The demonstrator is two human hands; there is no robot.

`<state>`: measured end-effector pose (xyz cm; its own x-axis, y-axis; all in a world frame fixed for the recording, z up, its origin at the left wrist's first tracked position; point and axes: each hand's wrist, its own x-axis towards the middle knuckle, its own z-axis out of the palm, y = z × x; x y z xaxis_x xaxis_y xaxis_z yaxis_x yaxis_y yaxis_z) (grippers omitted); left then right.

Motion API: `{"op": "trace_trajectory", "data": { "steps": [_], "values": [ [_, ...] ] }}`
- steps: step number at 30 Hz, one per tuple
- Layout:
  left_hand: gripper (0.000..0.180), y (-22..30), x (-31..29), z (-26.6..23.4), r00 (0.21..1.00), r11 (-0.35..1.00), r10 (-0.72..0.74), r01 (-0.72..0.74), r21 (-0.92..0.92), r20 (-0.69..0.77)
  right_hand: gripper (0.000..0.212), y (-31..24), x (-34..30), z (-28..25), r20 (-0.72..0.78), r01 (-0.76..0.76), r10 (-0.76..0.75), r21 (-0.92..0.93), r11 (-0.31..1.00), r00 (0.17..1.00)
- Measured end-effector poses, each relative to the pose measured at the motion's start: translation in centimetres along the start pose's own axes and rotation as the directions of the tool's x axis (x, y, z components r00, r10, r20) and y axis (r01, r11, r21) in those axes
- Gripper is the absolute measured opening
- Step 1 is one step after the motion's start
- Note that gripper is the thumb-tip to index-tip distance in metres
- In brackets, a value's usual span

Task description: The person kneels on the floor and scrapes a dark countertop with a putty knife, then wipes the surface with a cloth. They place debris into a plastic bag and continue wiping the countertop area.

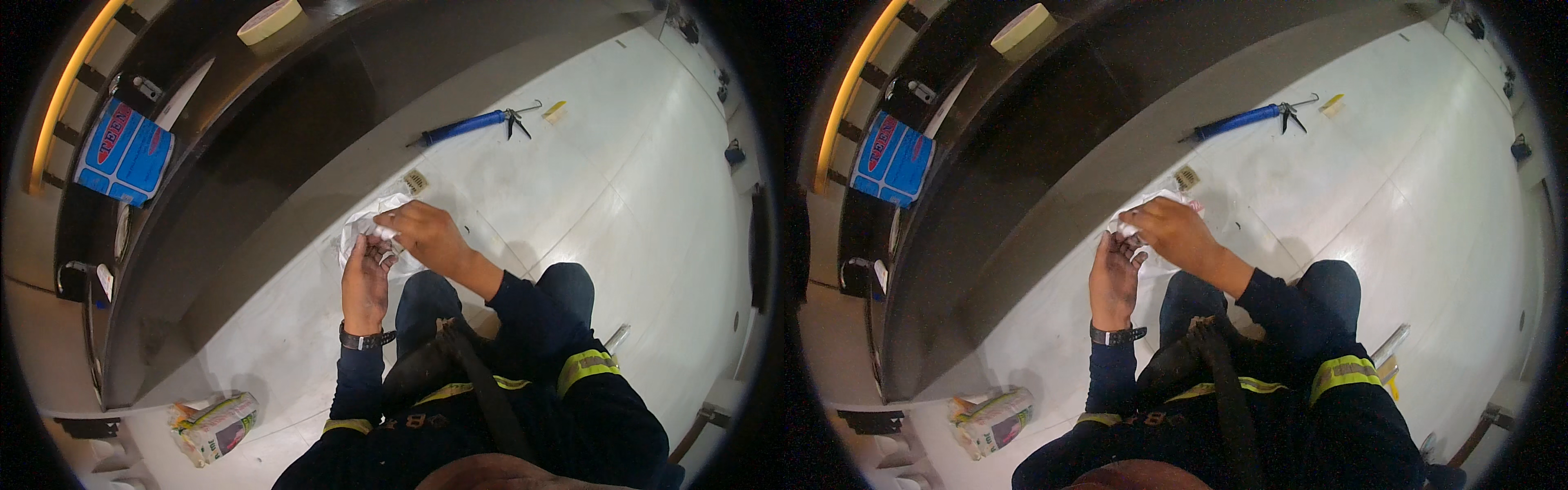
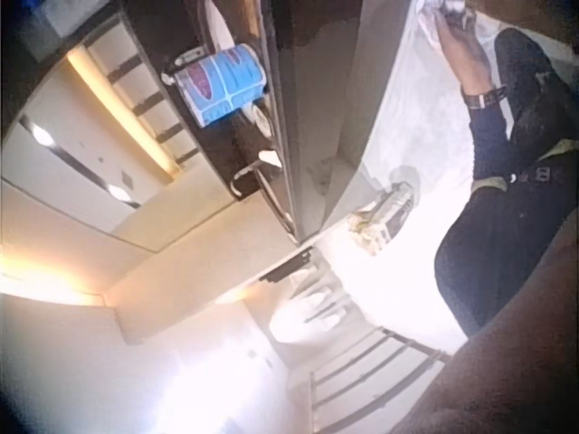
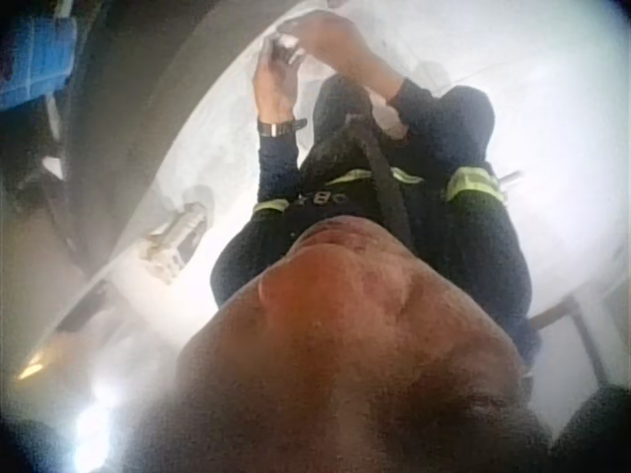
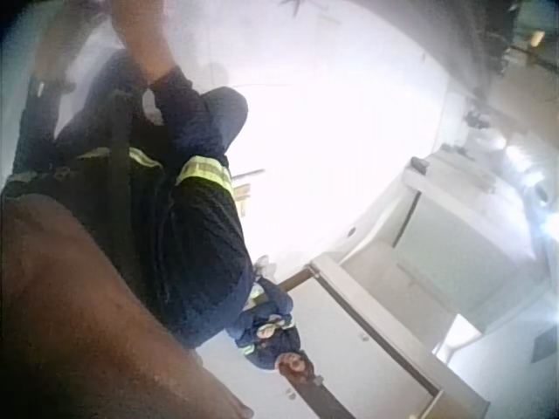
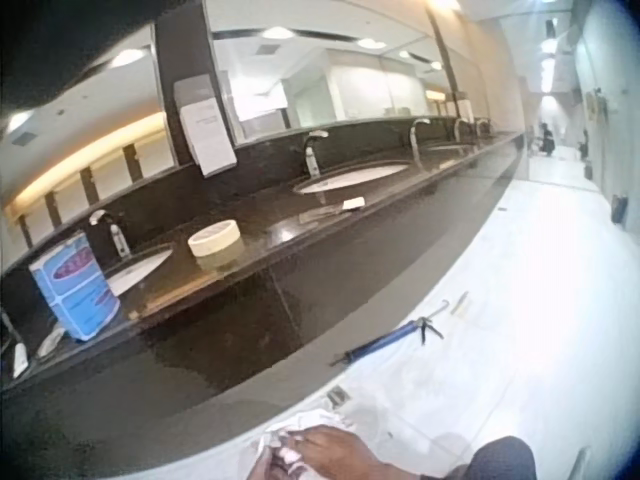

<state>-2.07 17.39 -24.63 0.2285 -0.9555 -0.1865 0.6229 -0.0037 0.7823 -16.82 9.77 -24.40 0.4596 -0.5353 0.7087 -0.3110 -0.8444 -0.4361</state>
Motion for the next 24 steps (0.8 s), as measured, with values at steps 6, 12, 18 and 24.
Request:
{"op": "trace_trajectory", "data": {
  "steps": [6, 12, 18, 24],
  "values": [
    [0.039, 1.9, -0.4, -0.9, 0.98, 0.899, 0.12, -0.174, 0.402, 0.156, 0.023, 2.5, 0.4, -0.9, -0.023, -0.412, 0.436, 0.282, 0.866, 0.9],
    [0.036, 2.5, -0.7, -2.5, 0.985, 0.918, 0.129, -0.163, 0.361, 0.117, 0.019, 2.5, 2.9, -1.8, -0.072, -0.408, 0.425, 0.178, 0.896, 0.902],
    [0.034, 2.3, -1.4, -3.5, 0.984, 0.929, 0.124, -0.159, 0.334, 0.126, 0.015, 1.3, 9.5, -2.1, -0.353, -0.06, 0.105, 0.138, 0.989, 0.93],
    [0.034, 2.5, -2.1, -4.8, 0.986, 0.928, 0.138, -0.161, 0.336, 0.091, 0.023, 1.3, 15.6, -2.4, -0.543, 0.037, 0.002, 0.061, 0.997, 0.839]
  ]
}}
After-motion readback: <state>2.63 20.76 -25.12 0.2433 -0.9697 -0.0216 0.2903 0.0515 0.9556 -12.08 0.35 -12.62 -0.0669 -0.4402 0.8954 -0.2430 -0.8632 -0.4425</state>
